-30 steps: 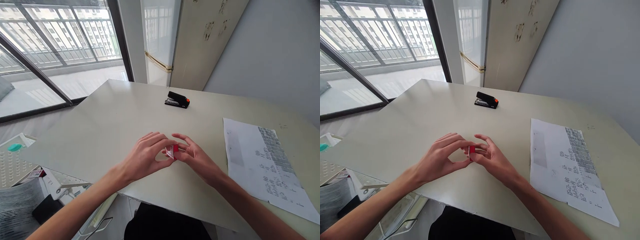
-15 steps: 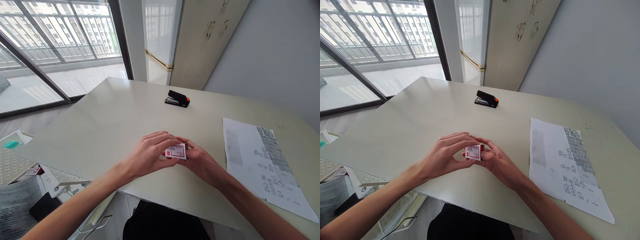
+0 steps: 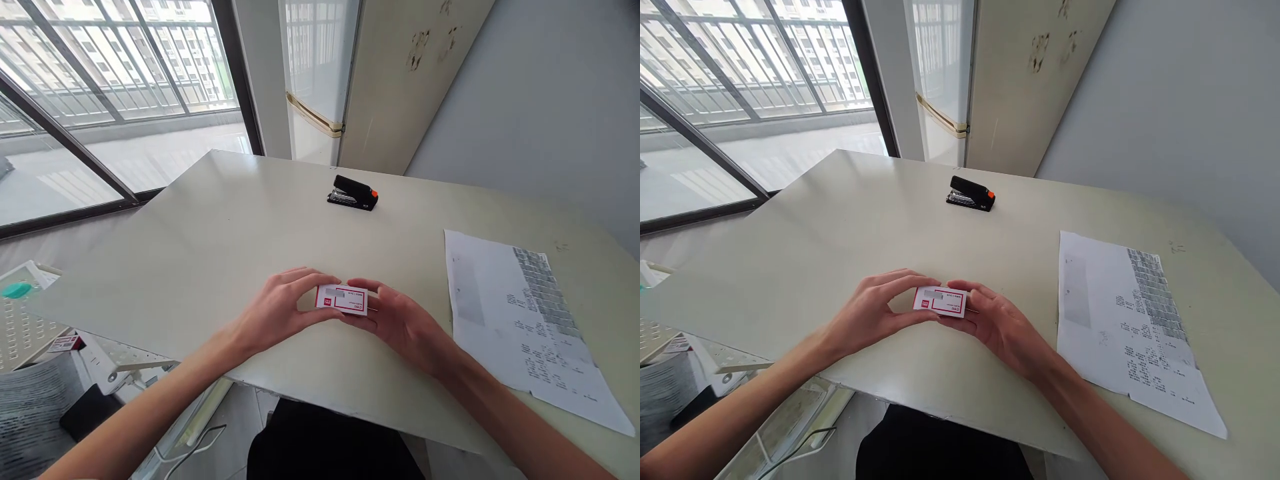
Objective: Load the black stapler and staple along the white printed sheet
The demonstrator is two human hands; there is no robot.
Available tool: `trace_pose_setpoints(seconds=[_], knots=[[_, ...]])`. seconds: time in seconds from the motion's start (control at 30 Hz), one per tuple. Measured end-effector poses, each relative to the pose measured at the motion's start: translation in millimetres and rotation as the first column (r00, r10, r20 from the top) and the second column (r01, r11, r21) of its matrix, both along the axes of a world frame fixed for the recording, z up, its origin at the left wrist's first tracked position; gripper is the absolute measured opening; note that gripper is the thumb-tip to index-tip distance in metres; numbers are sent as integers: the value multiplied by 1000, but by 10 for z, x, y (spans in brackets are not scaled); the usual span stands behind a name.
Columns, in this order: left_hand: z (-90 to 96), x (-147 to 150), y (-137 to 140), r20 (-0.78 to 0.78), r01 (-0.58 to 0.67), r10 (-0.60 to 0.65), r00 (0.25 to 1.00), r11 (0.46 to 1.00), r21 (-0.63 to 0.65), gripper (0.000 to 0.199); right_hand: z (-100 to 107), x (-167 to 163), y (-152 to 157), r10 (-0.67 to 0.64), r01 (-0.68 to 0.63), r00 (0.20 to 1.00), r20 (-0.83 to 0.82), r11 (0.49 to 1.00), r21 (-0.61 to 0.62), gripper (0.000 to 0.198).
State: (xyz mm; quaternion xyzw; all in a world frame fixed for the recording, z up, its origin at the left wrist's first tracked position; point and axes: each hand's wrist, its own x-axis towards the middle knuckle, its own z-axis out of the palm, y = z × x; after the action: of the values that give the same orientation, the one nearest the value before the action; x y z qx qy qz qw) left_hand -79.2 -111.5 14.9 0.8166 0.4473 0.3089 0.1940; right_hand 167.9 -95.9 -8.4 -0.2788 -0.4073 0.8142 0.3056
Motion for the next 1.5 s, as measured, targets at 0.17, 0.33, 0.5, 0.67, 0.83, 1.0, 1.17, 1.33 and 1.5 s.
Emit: trace_pose_setpoints(seconds=[0.17, 0.33, 0.5, 0.67, 0.83, 1.0, 1.17, 1.33, 1.5], knots=[[-15, -77, -25, -8, 21, -21, 1000, 1000, -10, 38, 23, 52, 18, -12, 11, 990, 139, 1000, 4, 44], [-57, -124, -35, 4, 11, -11, 1000, 1000, -24, 32, 13, 97, 53, -11, 13, 986, 167, 1000, -12, 40], [-101, -120, -45, 8, 21, -21, 1000, 999, -31, 31, 21, 110, 41, -11, 20, 969, 247, 999, -35, 41], [-133, -129, -46, 32, 25, -23, 999, 998, -61, 31, 69, 123, 18, 22, -48, 928, 371, 997, 62, 46], [-182, -144, -51, 72, 44, -36, 997, 993, -113, 31, 68, 111, 12, -75, -168, 828, 555, 912, 374, 44], [-260, -206, -40, 71, 52, -43, 997, 992, -119, 29, -21, 141, 42, -204, -313, 754, 624, 725, 614, 34], [-333, -254, -11, 54, 72, -71, 996, 997, -27, 28, -120, 175, 65, -310, -399, 710, 633, 563, 724, 32], [-363, -254, -15, -67, 11, -10, 998, 1000, 20, 30, -194, 179, 77, -408, -446, 673, 617, 441, 779, 33], [-361, -244, -27, -93, 10, -9, 996, 1000, 10, 26, -181, 221, 92, -423, -483, 651, 630, 409, 774, 34]])
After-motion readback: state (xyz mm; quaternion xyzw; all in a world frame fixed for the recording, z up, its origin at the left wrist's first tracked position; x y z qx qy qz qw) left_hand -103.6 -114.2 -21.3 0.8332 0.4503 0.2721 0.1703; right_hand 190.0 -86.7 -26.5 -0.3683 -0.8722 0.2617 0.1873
